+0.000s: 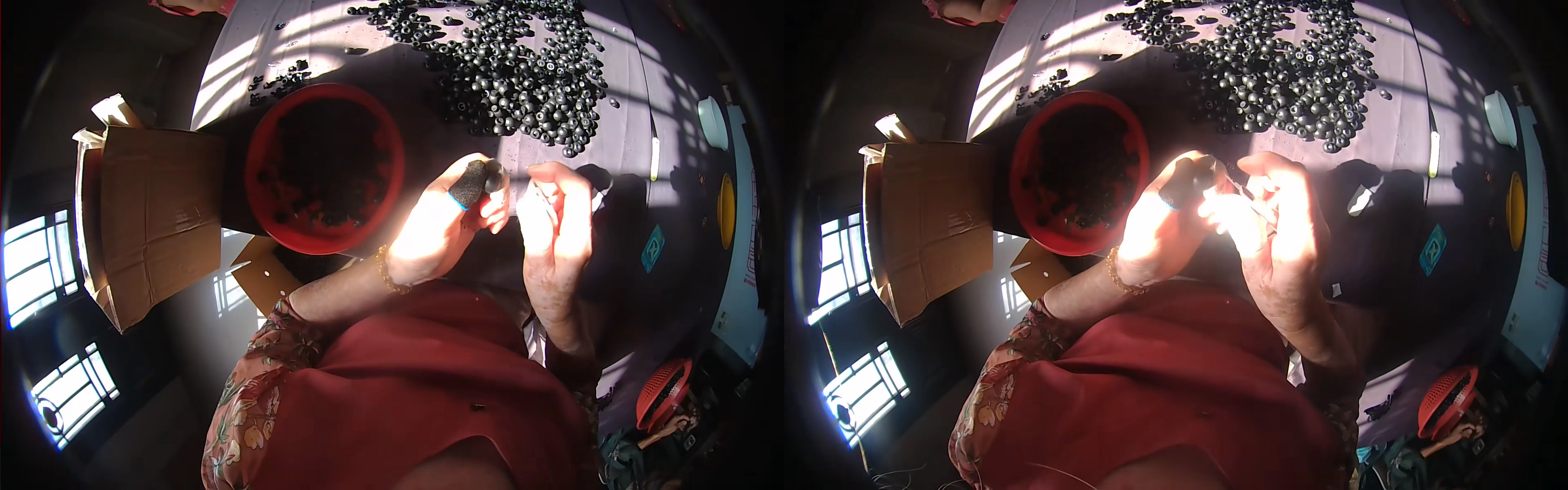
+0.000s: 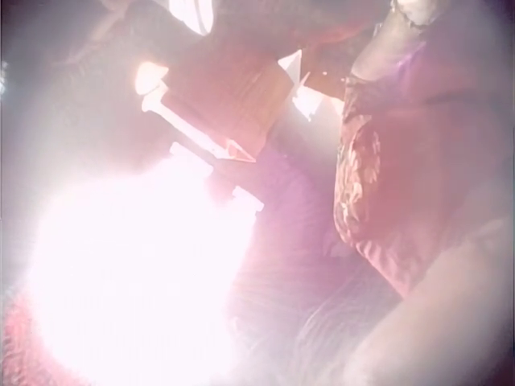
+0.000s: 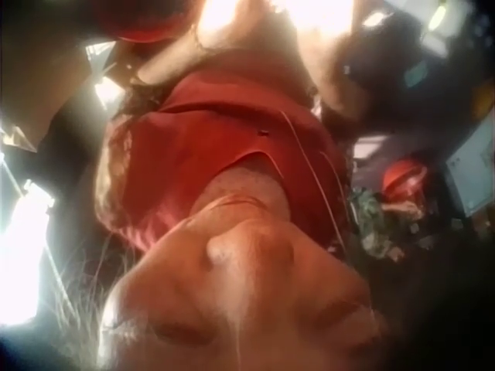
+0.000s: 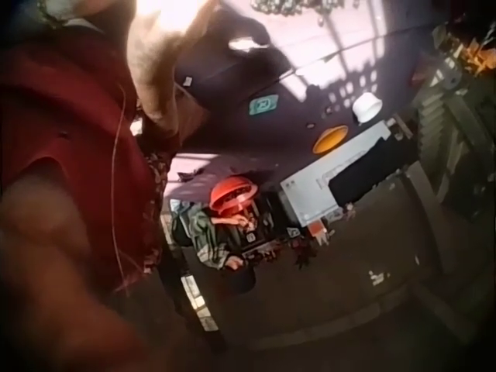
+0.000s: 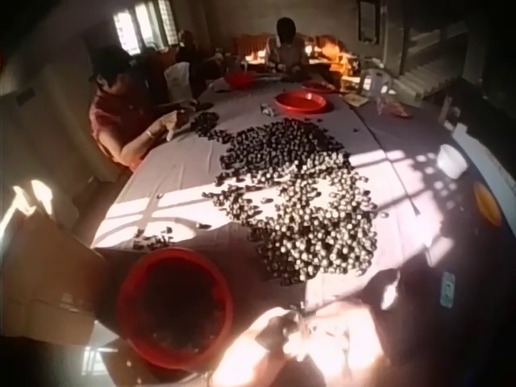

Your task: The person assembles small black plastic components by hand at a workstation.

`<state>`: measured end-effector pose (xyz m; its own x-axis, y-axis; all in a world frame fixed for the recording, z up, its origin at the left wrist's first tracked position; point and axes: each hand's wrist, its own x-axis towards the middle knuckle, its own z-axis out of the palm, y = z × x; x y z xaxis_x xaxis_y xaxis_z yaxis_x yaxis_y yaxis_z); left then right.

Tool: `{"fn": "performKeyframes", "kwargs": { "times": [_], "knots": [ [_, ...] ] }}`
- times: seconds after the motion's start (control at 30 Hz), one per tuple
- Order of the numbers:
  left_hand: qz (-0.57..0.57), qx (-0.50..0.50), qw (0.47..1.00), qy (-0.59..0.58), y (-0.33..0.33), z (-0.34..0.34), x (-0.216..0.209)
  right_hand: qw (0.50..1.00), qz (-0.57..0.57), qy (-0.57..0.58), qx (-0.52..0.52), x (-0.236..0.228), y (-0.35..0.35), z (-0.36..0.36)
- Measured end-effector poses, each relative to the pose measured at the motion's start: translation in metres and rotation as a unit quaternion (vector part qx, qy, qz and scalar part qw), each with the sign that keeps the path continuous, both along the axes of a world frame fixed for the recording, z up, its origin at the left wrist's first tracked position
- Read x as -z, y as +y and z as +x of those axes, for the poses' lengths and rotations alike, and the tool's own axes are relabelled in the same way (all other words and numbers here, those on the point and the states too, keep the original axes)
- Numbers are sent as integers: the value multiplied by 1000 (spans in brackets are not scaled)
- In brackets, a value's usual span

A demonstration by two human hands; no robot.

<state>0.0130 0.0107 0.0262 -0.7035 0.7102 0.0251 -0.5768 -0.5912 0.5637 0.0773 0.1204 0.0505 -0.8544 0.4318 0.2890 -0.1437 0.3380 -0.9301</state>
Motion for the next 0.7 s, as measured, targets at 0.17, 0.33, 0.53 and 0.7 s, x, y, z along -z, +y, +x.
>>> {"fn": "performKeyframes", "kwargs": {
  "times": [0.17, 0.33, 0.53, 0.7],
  "knots": [
    [103, 70, 992, 28, -1, -6, 10, 953, 299, 51, 3, -13, 11, -1],
    [65, 31, 997, -5, 1, 1, 12, 910, 413, 21, -16, -14, 12, 3],
    [54, 27, 998, -14, 1, 2, 10, 898, 438, -6, -26, -18, 11, 6],
    [44, 43, 998, 5, 2, -1, 6, 901, 434, -14, -5, -21, 9, 6]
  ]
}}
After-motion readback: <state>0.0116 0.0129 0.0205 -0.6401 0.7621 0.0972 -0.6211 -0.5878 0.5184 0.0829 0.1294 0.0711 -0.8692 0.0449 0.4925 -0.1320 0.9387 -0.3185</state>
